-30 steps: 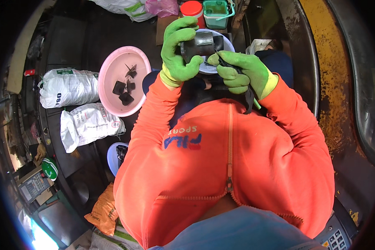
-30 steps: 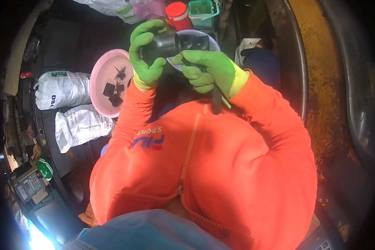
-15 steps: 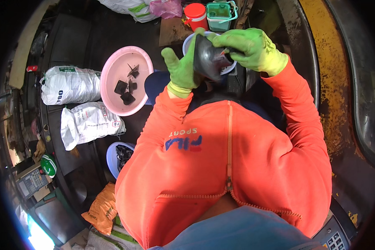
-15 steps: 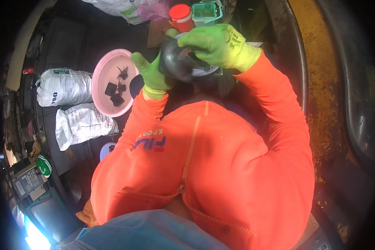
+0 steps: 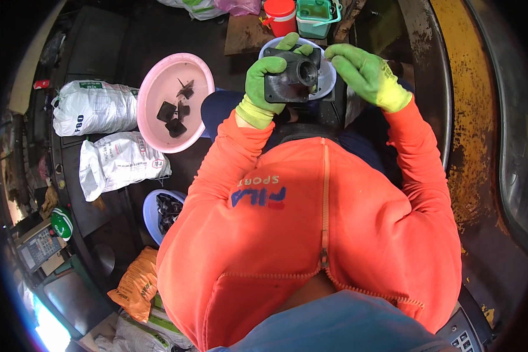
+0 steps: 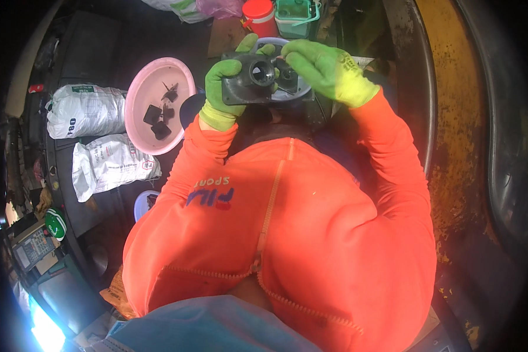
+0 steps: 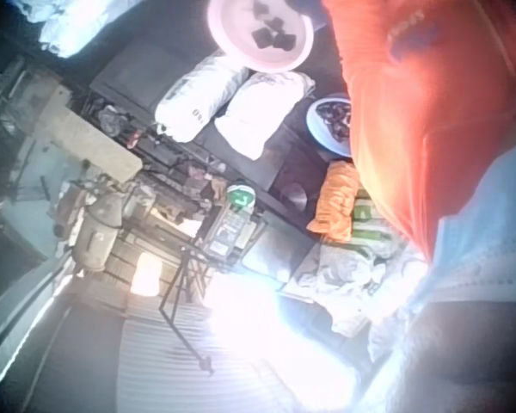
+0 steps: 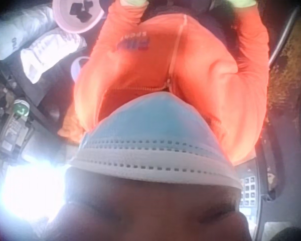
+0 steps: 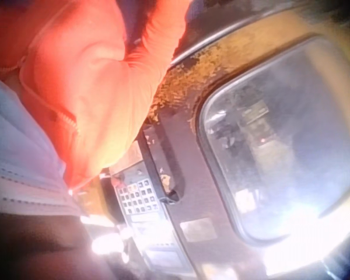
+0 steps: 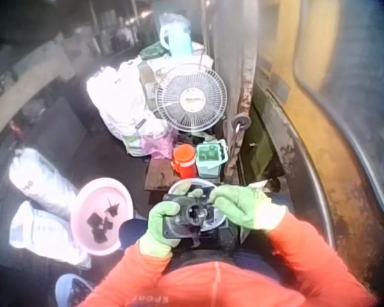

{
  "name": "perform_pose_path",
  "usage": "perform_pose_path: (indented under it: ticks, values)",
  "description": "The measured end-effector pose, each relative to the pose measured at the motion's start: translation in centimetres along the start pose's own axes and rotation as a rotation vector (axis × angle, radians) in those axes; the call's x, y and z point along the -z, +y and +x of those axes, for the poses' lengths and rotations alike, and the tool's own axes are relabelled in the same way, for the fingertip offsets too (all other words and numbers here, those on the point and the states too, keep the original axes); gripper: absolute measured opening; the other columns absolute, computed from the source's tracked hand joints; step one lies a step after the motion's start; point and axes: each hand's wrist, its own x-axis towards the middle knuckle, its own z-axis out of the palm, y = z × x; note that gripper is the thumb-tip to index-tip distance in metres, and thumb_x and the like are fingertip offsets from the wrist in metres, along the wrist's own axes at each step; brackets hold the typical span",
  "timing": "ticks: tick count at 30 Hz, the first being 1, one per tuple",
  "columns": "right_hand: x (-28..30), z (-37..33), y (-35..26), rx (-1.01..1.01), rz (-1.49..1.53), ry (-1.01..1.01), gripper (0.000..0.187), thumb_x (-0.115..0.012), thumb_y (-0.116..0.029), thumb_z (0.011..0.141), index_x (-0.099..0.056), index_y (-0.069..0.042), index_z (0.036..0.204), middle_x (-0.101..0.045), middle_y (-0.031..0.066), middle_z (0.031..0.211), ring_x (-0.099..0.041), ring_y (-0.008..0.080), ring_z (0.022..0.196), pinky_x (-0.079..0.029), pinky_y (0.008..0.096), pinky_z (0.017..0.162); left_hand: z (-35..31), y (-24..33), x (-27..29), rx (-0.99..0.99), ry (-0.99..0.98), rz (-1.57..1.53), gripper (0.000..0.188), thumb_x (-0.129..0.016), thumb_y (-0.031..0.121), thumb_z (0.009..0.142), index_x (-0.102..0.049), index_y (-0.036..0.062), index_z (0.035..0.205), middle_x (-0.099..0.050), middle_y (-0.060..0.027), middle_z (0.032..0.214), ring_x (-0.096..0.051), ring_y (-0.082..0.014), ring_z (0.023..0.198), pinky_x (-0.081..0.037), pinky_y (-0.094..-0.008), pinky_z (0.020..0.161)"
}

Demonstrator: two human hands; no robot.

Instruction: The person sits on the floor and repeatedly cleans small black molded parts by hand, rubbing each piece and placing it into a pink basin. The person then removes gloves and opens a plastic bag containing a snack.

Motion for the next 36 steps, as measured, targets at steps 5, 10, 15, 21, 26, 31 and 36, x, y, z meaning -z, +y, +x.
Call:
perform_pose_path:
  ticks: [5, 10, 15, 21, 26, 31, 36]
  values:
    - [-0.4, -0.5, 0.3, 0.201, -0.224, -0.022, 0.021, -0.061, -0.01, 0.09, -0.064, -0.003, 0.109, -0.068, 0.0131, 0.092, -0.067, 0.0296, 0.08, -0.054, 0.035, 0.067, 0.4, 0.0, -1.0, -0.029, -0.024, 0.036, 0.061, -0.052, 0.01, 0.074, -0.048, 0.0043, 0.135, -0.056, -0.0177, 0.124, -0.057, -0.0356, 0.113, -0.048, -0.0487, 0.098]
    - [-1.0, -0.8, -0.3, 0.175, -0.172, 0.039, 0.021, -0.062, -0.013, 0.089, -0.064, -0.006, 0.109, -0.068, 0.0116, 0.091, -0.066, 0.0303, 0.078, -0.053, 0.0367, 0.067, 0.1, 0.6, -2.3, -0.14, -0.082, 0.151, 0.068, -0.052, 0.01, 0.07, -0.046, 0.0036, 0.137, -0.056, -0.0149, 0.123, -0.058, -0.034, 0.111, -0.052, -0.047, 0.094]
    - [-2.5, -1.5, -1.0, 0.036, -0.007, 0.067, 0.02, -0.06, -0.015, 0.092, -0.064, -0.005, 0.109, -0.067, 0.013, 0.095, -0.065, 0.0321, 0.084, -0.053, 0.0365, 0.071, -0.4, 1.0, -3.0, -0.287, -0.109, 0.394, 0.075, -0.059, 0.016, 0.065, -0.045, 0.0037, 0.138, -0.05, -0.0189, 0.134, -0.057, -0.0337, 0.111, -0.052, -0.0457, 0.091]
    - [-3.8, -2.2, -2.1, -0.079, 0.239, 0.111, 0.02, -0.056, -0.008, 0.096, -0.059, 0.004, 0.112, -0.065, 0.0076, 0.092, -0.059, 0.0123, 0.077, -0.049, 0.0265, 0.068, -0.1, 1.1, -3.3, -0.491, -0.219, 0.501, 0.08, -0.066, 0.012, 0.062, -0.044, -0.0007, 0.138, -0.051, -0.0185, 0.13, -0.059, -0.0276, 0.107, -0.053, -0.0392, 0.091]
    - [-4.4, -2.2, -3.7, -0.243, 0.497, 0.088, 0.022, -0.054, -0.015, 0.098, -0.06, 0.0, 0.113, -0.061, 0.0021, 0.085, -0.05, 0.0051, 0.071, -0.043, 0.0215, 0.062, 0.3, 1.8, -3.1, -0.584, -0.359, 0.771, 0.074, -0.071, 0.014, 0.068, -0.047, 0.0053, 0.137, -0.046, -0.0188, 0.139, -0.055, -0.0294, 0.113, -0.05, -0.0424, 0.092]
    - [-3.8, -2.0, -5.2, -0.559, 0.978, -0.008, 0.019, -0.054, -0.018, 0.097, -0.062, -0.003, 0.105, -0.058, 0.0018, 0.082, -0.053, 0.0092, 0.074, -0.043, 0.0239, 0.065, 0.7, 2.3, -1.8, -0.915, -0.462, 1.039, 0.068, -0.074, 0.015, 0.071, -0.05, 0.0011, 0.134, -0.046, -0.0202, 0.138, -0.055, -0.0287, 0.116, -0.046, -0.0379, 0.097]
    - [-3.6, -1.4, -6.0, -0.759, 1.561, -0.115, 0.02, -0.048, -0.025, 0.098, -0.06, -0.008, 0.099, -0.042, -0.0044, 0.063, -0.031, 0.0046, 0.046, -0.023, 0.0215, 0.043, 0.7, 3.8, -0.4, -1.055, -0.395, 1.332, 0.063, -0.076, 0.017, 0.072, -0.057, 0.0, 0.129, -0.045, -0.0203, 0.141, -0.047, -0.0297, 0.128, -0.036, -0.0379, 0.107]
